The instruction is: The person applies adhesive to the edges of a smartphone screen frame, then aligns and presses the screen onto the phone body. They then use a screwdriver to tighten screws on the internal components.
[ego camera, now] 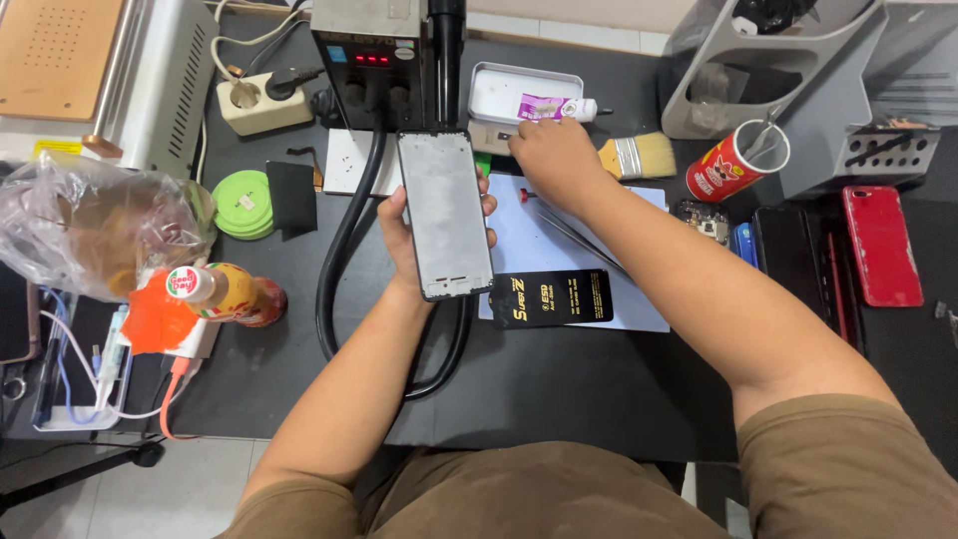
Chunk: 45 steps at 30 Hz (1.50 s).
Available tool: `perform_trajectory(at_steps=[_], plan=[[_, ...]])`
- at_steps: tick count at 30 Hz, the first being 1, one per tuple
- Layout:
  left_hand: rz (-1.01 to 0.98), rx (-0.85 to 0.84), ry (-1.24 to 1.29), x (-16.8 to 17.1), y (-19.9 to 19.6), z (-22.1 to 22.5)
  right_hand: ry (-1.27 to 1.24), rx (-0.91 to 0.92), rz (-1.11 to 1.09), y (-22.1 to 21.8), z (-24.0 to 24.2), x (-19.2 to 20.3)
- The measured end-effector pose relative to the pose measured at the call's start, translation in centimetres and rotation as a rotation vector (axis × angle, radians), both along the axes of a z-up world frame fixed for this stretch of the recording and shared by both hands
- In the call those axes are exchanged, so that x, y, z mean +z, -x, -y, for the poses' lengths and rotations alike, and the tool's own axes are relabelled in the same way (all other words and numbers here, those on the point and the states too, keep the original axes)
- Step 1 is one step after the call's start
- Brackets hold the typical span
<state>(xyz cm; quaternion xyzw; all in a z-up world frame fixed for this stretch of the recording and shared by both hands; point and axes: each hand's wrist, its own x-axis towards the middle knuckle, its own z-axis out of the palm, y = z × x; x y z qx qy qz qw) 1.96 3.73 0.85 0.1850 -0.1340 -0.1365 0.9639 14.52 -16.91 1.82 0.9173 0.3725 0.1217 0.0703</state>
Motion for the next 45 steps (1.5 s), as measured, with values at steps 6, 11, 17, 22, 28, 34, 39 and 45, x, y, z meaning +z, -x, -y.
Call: perform_trajectory(at_steps=[6, 11, 17, 22, 28, 34, 39, 45], plan=[[0.034, 0.059, -0.074, 0.6, 0.3, 0.5, -0.341, -0.048, 0.171, 1.2, 0.6, 3.2], [0.01, 0.129, -0.2, 0.7, 0.6, 0.6, -1.104, 0.034, 0.037, 4.9, 3.6, 5.5], [-0.053, 0.147, -0.249, -0.9, 0.0, 1.2, -2.093, 0.291, -1.657, 10.7, 7.1, 1.3], [-0.076, 0.2, -0.307, -2.3, 0.0, 1.7, -2.116, 0.212, -1.634, 13.6, 6.0, -1.2], [0.025, 0.238, -0.378, -2.7, 0.2, 2.1, -2.13, 0.102, -1.303, 14.2, 6.5, -2.7], [0.078, 0.233, -0.395, -2.3, 0.7, 2.2, -2.05, 0.218, -1.168, 14.7, 6.0, -1.9], [0.14, 0.335, -0.507, -1.8, 0.8, 2.1, -1.814, 0.11, -0.892, 15.3, 5.7, -0.7], [0.169, 0.363, -0.452, -1.6, 0.9, 2.2, -1.643, 0.135, -0.734, 15.2, 6.4, -1.6]])
